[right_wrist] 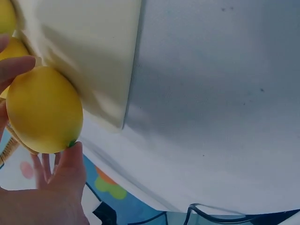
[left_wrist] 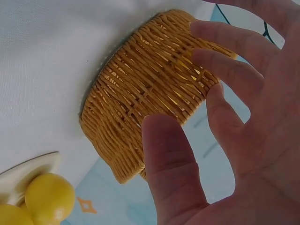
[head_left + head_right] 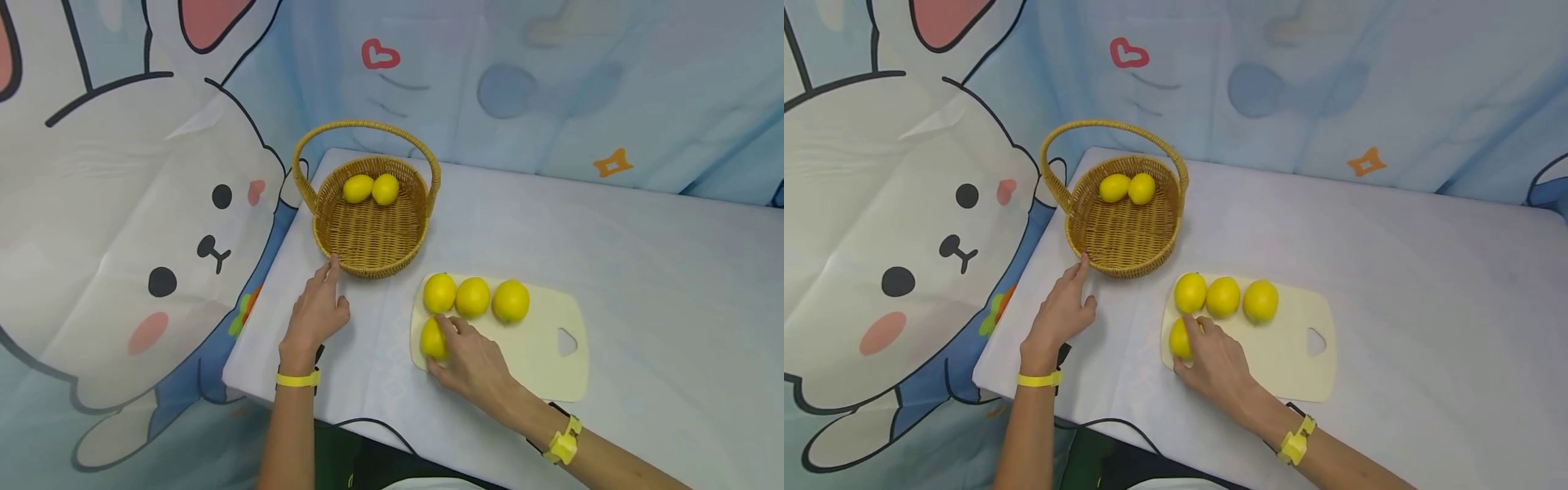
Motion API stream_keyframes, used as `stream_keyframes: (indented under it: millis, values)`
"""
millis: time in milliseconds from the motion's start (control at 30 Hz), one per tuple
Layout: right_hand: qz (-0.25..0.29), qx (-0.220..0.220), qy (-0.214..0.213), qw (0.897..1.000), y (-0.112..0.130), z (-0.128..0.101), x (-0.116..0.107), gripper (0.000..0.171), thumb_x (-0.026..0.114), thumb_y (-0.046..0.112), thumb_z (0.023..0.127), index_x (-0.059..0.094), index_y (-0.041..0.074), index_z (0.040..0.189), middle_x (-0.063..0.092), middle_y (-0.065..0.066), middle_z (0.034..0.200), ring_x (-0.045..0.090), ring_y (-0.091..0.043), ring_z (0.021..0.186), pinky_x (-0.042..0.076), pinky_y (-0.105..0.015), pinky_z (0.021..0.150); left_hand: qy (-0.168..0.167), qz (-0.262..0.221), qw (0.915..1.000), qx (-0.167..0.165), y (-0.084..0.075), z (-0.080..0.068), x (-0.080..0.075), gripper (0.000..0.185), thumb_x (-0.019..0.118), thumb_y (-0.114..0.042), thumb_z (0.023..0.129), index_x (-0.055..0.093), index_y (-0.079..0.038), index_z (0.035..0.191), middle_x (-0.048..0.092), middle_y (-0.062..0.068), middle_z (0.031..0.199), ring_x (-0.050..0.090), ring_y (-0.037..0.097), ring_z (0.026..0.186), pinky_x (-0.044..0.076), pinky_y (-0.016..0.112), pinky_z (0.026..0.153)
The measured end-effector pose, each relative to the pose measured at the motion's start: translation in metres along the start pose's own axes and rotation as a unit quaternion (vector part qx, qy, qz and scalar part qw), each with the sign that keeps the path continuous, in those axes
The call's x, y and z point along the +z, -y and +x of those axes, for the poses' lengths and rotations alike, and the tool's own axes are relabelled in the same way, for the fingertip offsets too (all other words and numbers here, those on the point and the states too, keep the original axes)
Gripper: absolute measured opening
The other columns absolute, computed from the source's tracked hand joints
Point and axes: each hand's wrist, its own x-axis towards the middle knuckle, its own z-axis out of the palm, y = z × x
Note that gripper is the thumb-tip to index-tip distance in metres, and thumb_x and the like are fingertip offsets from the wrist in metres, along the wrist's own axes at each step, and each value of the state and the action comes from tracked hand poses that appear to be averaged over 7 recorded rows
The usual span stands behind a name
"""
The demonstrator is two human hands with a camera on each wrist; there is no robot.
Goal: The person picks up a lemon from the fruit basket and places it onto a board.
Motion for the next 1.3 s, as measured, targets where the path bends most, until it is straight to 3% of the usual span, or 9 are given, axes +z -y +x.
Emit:
stream_keyframes:
  millis: [500,1300]
  values:
    - [-0.052,-0.027,-0.026,0.998,0.0004,-0.0025,0.0019,0.068,0.072,0.039,0.072,0.048,0.009,0.128,0.06,-0.015,0.109,0.06,-0.024,0.076,0.046,-0.029,0.046,-0.003,-0.011,0.9999,0.003,-0.0011,0.0019,0.0015,0.074,0.052,-0.013,0.086,0.015,-0.02,0.15,0.03,0.008,0.151,0.04,0.031,0.13,0.043,0.054,0.093]
    - [-0.091,-0.027,-0.028,0.995,0.003,-0.0052,0.0063,0.081,0.069,0.054,0.071,0.043,0.011,0.134,0.06,-0.014,0.109,0.062,-0.028,0.081,0.05,-0.036,0.05,0.003,-0.011,0.9999,-0.006,-0.0003,-0.0003,0.0007,0.075,0.052,-0.013,0.086,0.015,-0.02,0.15,0.03,0.009,0.15,0.04,0.031,0.13,0.042,0.054,0.095]
